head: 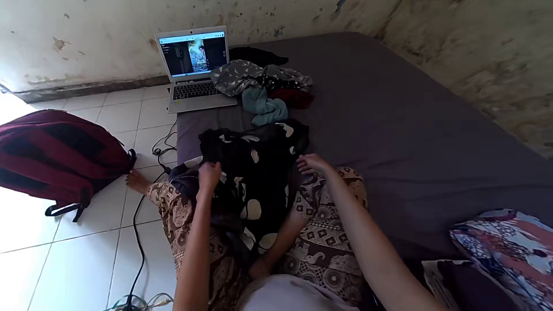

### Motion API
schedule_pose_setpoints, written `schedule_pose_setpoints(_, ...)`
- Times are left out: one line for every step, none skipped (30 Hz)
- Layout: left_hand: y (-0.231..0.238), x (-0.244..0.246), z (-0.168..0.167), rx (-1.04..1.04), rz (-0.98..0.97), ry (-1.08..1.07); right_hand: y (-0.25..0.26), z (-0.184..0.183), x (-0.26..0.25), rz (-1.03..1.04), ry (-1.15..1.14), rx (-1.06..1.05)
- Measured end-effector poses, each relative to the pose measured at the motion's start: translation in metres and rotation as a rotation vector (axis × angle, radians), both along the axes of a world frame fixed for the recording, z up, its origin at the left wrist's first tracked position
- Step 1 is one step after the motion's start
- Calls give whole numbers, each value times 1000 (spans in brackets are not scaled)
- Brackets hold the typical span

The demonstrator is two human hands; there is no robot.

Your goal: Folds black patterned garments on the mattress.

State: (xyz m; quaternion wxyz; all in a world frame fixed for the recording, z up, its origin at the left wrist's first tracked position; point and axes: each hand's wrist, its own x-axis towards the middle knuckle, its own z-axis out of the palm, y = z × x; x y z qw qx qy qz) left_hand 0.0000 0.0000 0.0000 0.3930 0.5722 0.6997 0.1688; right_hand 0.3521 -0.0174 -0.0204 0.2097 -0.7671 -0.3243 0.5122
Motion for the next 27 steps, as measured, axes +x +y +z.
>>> schedule_pose_setpoints(-7,11,-6,-127,-62,25,-4,0,-7,88,-26,-71)
schedule_pose_setpoints(-17,21,-12,-180,-82,32,-8,-1,-14,148,-53,-106)
schedule_pose_setpoints(-27,31,-16,-167,-71,30,-11,-3,-21,177,-74,-118)
schedule_pose_setpoints(-36,38,-20,-126,-46,15,-13,-5,-28,188,-84,-118)
schedule_pose_setpoints(-42,44,-24,-80,-25,9,-16,-7,-34,190,-85,-111)
schedule_pose_setpoints(-46,48,-26,-42,-6,18,-20,-11,-40,179,-80,-93)
schedule_pose_setpoints(-49,50,-26,-25,3,36,-23,-14,-47,152,-64,-66)
schedule_pose_setpoints(-51,51,-25,-13,8,54,-26,-17,-54,101,-22,-29)
schedule_pose_setpoints(-52,51,-24,-2,9,64,-29,-20,-61,35,33,12)
schedule_pose_setpoints(-53,50,-23,2,17,62,-32,-21,-68,-28,96,53)
schedule_pose_setpoints(-54,48,-25,3,36,47,-34,-21,-73,-72,155,83)
schedule_pose_setpoints(-55,45,-28,-2,65,3,-36,-23,-76,-96,203,106)
schedule_pose_setpoints(-54,42,-31,-18,97,-60,-36,-25,-77,-98,228,130)
schedule_pose_setpoints(-53,39,-36,-40,127,-126,-36,-27,-78,-87,234,158)
schedule_pose_setpoints(-51,36,-41,-63,159,-203,-36,-28,-78,-77,216,195)
schedule_pose_setpoints(-50,35,-44,-80,198,-291,-36,-30,-78,-78,188,244)
schedule_pose_setpoints(-51,33,-44,-106,244,-393,-36,-31,-77,-91,159,293)
schedule_pose_setpoints(-53,32,-40,-128,303,-492,-36,-31,-77,-114,135,330)
schedule_pose_setpoints(-55,32,-36,-140,364,-575,-36,-31,-76,-141,123,348)
schedule_pose_setpoints(-57,30,-33,-144,419,-646,-35,-31,-75,-166,127,344)
schedule_pose_setpoints(-58,29,-30,-141,466,-700,-34,-31,-74,-192,137,321)
schedule_pose_setpoints(-59,27,-28,-139,502,-744,-33,-30,-73,-212,147,299)
schedule_pose_setpoints(-59,25,-27,-131,522,-773,-32,-30,-73,-226,148,288)
schedule_pose_setpoints(-60,24,-27,-109,534,-770,-32,-31,-73,-233,142,285)
schedule_pose_setpoints(-61,25,-29,-75,537,-743,-31,-32,-73,-229,129,285)
schedule_pose_setpoints(-63,25,-29,-49,533,-714,-29,-33,-74,-218,114,287)
schedule_pose_setpoints(-66,25,-28,-35,522,-688,-26,-34,-74,-196,100,287)
